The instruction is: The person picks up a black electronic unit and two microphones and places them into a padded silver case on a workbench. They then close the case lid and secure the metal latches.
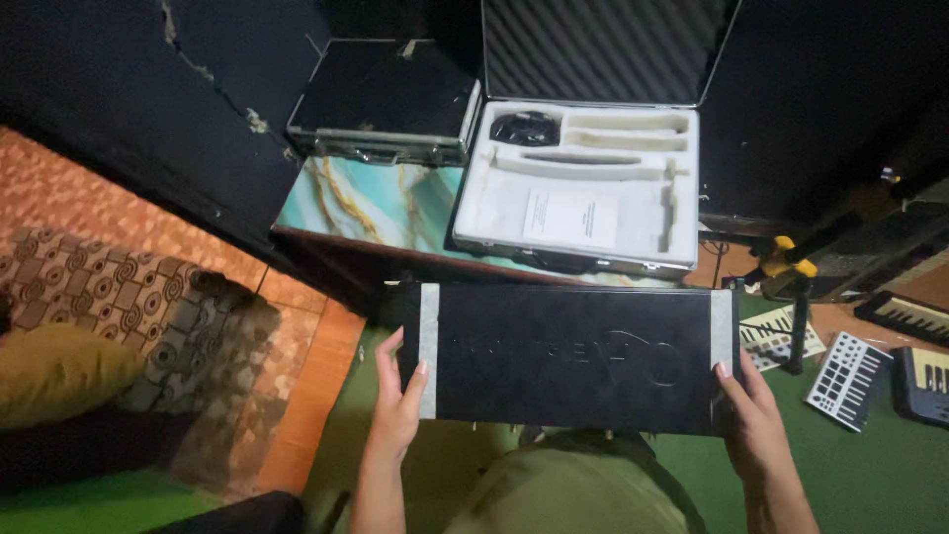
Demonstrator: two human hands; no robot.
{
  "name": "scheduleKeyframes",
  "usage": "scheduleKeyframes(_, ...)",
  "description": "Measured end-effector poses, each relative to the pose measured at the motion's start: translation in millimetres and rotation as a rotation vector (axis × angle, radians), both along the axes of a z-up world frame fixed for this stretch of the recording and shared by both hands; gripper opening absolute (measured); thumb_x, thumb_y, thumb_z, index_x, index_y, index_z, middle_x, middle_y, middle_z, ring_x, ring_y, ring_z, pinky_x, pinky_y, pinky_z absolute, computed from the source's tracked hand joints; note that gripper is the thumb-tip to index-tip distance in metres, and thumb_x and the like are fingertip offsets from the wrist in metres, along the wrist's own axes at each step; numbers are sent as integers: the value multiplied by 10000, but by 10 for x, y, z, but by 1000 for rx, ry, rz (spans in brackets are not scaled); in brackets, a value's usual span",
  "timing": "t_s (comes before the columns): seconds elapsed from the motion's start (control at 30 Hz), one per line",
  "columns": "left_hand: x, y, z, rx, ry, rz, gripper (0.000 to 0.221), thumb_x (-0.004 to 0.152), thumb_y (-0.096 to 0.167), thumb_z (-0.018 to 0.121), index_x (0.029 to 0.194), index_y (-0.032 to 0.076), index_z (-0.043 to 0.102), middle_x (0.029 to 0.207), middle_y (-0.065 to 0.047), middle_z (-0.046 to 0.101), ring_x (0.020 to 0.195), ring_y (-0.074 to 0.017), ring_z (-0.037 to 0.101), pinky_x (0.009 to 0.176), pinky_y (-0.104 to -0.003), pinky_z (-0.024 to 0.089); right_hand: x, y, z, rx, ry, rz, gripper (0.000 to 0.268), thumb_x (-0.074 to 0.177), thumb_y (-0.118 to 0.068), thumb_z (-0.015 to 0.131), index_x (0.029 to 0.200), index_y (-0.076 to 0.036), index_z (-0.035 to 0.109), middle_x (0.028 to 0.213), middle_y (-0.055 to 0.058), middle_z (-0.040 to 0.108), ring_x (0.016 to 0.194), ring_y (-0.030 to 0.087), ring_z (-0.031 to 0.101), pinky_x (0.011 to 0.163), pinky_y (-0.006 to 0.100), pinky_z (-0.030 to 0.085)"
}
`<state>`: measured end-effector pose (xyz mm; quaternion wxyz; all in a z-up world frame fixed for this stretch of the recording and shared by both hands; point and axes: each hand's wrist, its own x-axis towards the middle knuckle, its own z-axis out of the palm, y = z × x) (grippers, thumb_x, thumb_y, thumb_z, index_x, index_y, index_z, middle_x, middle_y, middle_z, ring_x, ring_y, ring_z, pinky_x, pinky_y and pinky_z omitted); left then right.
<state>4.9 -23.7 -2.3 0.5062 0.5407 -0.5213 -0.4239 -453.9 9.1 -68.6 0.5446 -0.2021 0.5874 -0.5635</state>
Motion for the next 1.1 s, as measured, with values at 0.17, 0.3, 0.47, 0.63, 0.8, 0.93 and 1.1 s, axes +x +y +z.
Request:
scheduleKeyframes(0.17, -15, -516, -71, 35, -1, -19, 583, 987, 103, 581, 1515, 83, 334, 1539, -164, 387, 1481, -253, 275, 1219, -397, 150, 122, -435, 90, 11, 24, -47, 662, 952, -231, 598, 1577, -85, 437, 1523, 131, 524, 1366, 246, 484, 1049, 405, 394)
scheduleKeyframes(0.3, -77, -933, -151, 130, 155, -41, 611, 984, 126, 577, 1537, 133, 318, 1460, -151, 470, 1365, -308, 425, 1173, -426, 303, 53, -810, -3, 35, 20, -45, 660, 948, -249, 589, 1571, -87, 440, 1535, 131, 519, 1383, 261, 483, 1072, 436, 401)
scheduleKeyframes(0.47, -193, -1489, -250, 101, 15, -54, 668, 1008, 129, 554, 1608, 77, 264, 1645, -121, 343, 1503, -244, 308, 1201, -366, 225, -114, -1412, -153, 28, 222, 44, 648, 1002, -280, 564, 1603, -110, 393, 1574, 133, 471, 1421, 229, 453, 1144, 368, 345)
scheduleKeyframes(0.63, -285, -2054, -569, 211, 30, -41, 715, 999, 167, 577, 1620, 55, 239, 1677, -119, 317, 1506, -214, 330, 1189, -341, 272, -283, -1986, -340, -2, 355, 97, 628, 1009, -267, 567, 1587, -83, 402, 1558, 149, 507, 1396, 235, 480, 1140, 363, 361)
scheduleKeyframes(0.8, -377, -2586, -912, 149, -127, -77, 698, 1014, 195, 590, 1609, 37, 261, 1673, -149, 326, 1513, -228, 318, 1194, -347, 272, -324, -2409, -497, -16, 357, 82, 616, 1025, -243, 550, 1593, -75, 381, 1534, 161, 524, 1366, 239, 504, 1131, 337, 383)
scheduleKeyframes(0.93, -474, -3085, -1084, 158, -205, -126, 745, 986, 220, 633, 1602, 34, 259, 1617, -174, 383, 1472, -262, 374, 1170, -358, 304, -361, -2707, -581, -30, 414, 77, 605, 1044, -242, 533, 1598, -66, 365, 1538, 158, 504, 1371, 230, 496, 1127, 332, 382)
scheduleKeyframes(1.1, -530, -3493, -1183, 162, -288, -183, 779, 960, 264, 663, 1596, 53, 266, 1521, -197, 506, 1379, -291, 519, 1113, -366, 389, -379, -2882, -825, -81, 447, 64, 590, 1060, -256, 535, 1583, -29, 382, 1515, 188, 528, 1367, 250, 499, 1132, 335, 376)
